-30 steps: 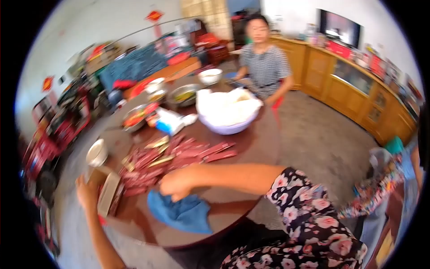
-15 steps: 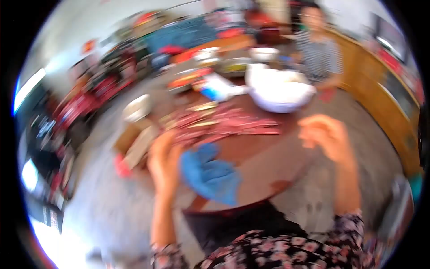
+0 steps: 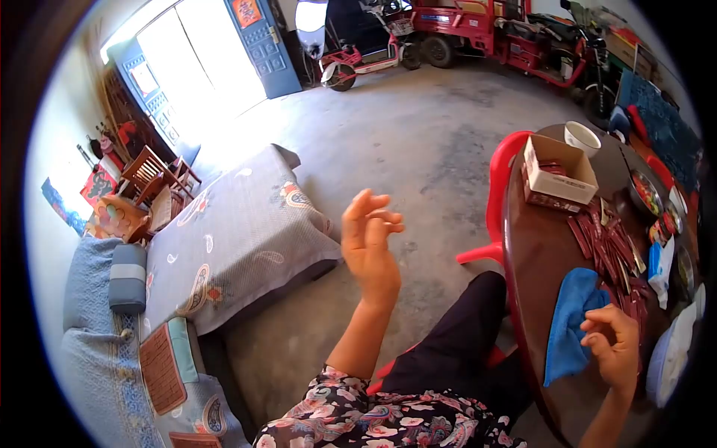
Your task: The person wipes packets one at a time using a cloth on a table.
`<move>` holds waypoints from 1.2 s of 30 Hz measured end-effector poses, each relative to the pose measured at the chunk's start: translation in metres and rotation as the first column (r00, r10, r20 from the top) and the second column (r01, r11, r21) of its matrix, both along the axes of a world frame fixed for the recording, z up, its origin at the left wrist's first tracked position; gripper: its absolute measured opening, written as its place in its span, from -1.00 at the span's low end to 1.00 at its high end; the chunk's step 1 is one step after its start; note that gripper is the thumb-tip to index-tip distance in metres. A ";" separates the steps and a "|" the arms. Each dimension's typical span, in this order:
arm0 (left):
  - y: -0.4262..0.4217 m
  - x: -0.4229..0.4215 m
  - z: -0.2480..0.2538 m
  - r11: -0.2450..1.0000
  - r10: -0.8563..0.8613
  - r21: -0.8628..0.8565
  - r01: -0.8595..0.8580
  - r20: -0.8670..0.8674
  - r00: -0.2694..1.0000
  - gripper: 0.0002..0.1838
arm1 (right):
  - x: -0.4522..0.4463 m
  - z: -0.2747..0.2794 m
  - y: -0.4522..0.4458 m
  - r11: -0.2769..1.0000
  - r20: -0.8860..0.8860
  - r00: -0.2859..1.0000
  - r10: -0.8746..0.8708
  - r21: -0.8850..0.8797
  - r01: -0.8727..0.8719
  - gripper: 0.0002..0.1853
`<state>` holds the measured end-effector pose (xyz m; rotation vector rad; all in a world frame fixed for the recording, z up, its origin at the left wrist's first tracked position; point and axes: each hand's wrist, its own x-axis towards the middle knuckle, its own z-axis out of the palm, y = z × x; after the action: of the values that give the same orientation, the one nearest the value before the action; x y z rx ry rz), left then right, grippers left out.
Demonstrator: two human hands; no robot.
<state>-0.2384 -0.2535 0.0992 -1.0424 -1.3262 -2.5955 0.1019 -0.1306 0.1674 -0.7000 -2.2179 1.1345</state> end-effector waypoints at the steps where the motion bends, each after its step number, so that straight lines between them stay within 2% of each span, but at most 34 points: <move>1: -0.008 -0.008 -0.001 0.996 0.013 0.085 -0.019 0.065 0.998 -0.63 | -0.009 -0.001 -0.002 1.000 0.001 1.000 0.010 0.002 -0.010 -0.72; 2: -0.016 -0.016 -0.002 0.985 0.017 0.170 -0.039 0.131 0.991 -0.59 | -0.018 -0.002 -0.004 0.996 0.022 0.998 0.063 0.065 -0.064 -0.73; 3: -0.023 -0.023 -0.004 0.984 0.019 0.172 -0.042 0.133 0.991 -0.59 | -0.024 -0.002 -0.006 0.985 0.047 0.993 0.110 0.126 -0.115 -0.73; 5: -0.036 -0.035 -0.007 0.956 0.081 0.276 -0.097 0.070 0.994 -0.48 | -0.030 -0.001 -0.012 0.987 0.050 0.990 0.130 0.083 -0.134 -0.74; 6: -0.041 -0.039 -0.007 0.955 0.105 0.272 -0.119 0.064 0.992 -0.37 | -0.032 -0.001 -0.014 0.988 0.057 0.990 0.131 0.078 -0.135 -0.74; 7: -0.045 -0.041 -0.008 0.954 0.105 0.276 -0.119 0.067 0.992 -0.37 | -0.033 -0.002 -0.017 0.988 0.064 0.989 0.133 0.072 -0.137 -0.75; 9: -0.050 -0.045 -0.010 0.923 0.105 0.355 -0.150 0.144 0.984 -0.23 | -0.034 -0.001 -0.019 0.987 0.083 0.988 0.133 0.078 -0.140 -0.75; 10: -0.051 -0.047 -0.014 0.920 0.101 0.364 -0.148 0.144 0.984 -0.23 | -0.032 -0.001 -0.019 0.987 0.096 0.987 0.133 0.082 -0.141 -0.75; 12: -0.055 -0.051 -0.020 0.890 0.115 0.420 -0.177 0.168 0.979 -0.09 | -0.029 -0.005 -0.019 0.985 0.095 0.986 0.135 0.094 -0.144 -0.75; 13: -0.057 -0.052 -0.018 0.903 0.164 0.369 -0.219 0.175 0.971 -0.01 | -0.026 -0.006 -0.019 0.985 0.095 0.986 0.138 0.094 -0.147 -0.75; 14: -0.058 -0.055 -0.017 0.919 0.153 0.344 -0.192 0.137 0.979 0.01 | -0.027 -0.003 -0.022 0.982 0.105 0.984 0.147 0.106 -0.158 -0.75; 15: -0.057 -0.055 -0.017 0.930 0.107 0.344 -0.126 0.074 0.991 0.01 | -0.027 -0.003 -0.022 0.986 0.102 0.989 0.111 0.115 -0.122 -0.75; 16: -0.054 -0.056 -0.017 0.939 0.059 0.340 -0.059 0.012 0.998 0.01 | -0.026 -0.006 -0.020 0.980 0.128 0.980 0.154 0.105 -0.168 -0.74; 19: -0.036 -0.046 -0.004 0.981 -0.112 0.159 0.109 0.012 0.994 -0.17 | -0.023 -0.007 -0.020 0.955 0.178 0.959 0.220 0.160 -0.248 -0.74; 21: -0.016 -0.068 -0.015 0.939 -0.318 0.180 0.292 0.139 0.938 -0.31 | -0.020 -0.017 -0.019 0.958 0.127 0.962 0.242 0.124 -0.257 -0.75; 23: 0.005 -0.078 -0.019 0.804 -0.572 0.250 0.540 0.076 0.816 -0.38 | -0.020 -0.017 -0.024 0.969 0.126 0.965 0.231 0.063 -0.241 -0.76; 25: 0.022 -0.086 -0.028 0.835 -0.549 0.223 0.503 0.276 0.789 -0.43 | -0.017 -0.021 -0.025 0.974 0.133 0.966 0.221 0.013 -0.225 -0.76; 27: 0.035 -0.068 -0.017 0.867 -0.490 0.242 0.435 0.252 0.835 -0.47 | -0.011 -0.026 -0.023 0.983 0.125 0.975 0.181 -0.022 -0.180 -0.75; 29: 0.040 -0.053 -0.008 0.904 -0.406 0.250 0.346 0.257 0.877 -0.50 | -0.005 -0.032 -0.020 0.976 0.105 0.970 0.219 -0.030 -0.217 -0.76; 31: 0.042 -0.061 -0.005 0.898 -0.399 0.260 0.355 0.142 0.906 -0.49 | 0.001 -0.036 -0.020 0.980 0.109 0.974 0.198 -0.017 -0.198 -0.76; 33: 0.034 -0.067 0.006 0.884 -0.390 0.342 0.320 0.159 0.907 -0.48 | 0.002 -0.043 -0.019 0.972 0.085 0.968 0.236 -0.027 -0.235 -0.75; 34: 0.026 -0.083 0.002 0.812 -0.483 0.382 0.442 0.013 0.875 -0.47 | 0.002 -0.043 -0.020 0.973 0.079 0.970 0.229 -0.026 -0.228 -0.75; 36: 0.011 -0.082 0.022 0.703 -0.596 0.446 0.555 -0.057 0.801 -0.44 | 0.001 -0.043 -0.020 0.967 0.097 0.963 0.253 0.000 -0.254 -0.75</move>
<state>-0.3204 -0.2428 0.1210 -1.4303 -0.3602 -3.1863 0.1029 -0.1504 0.1243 -0.4834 -2.4482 1.2297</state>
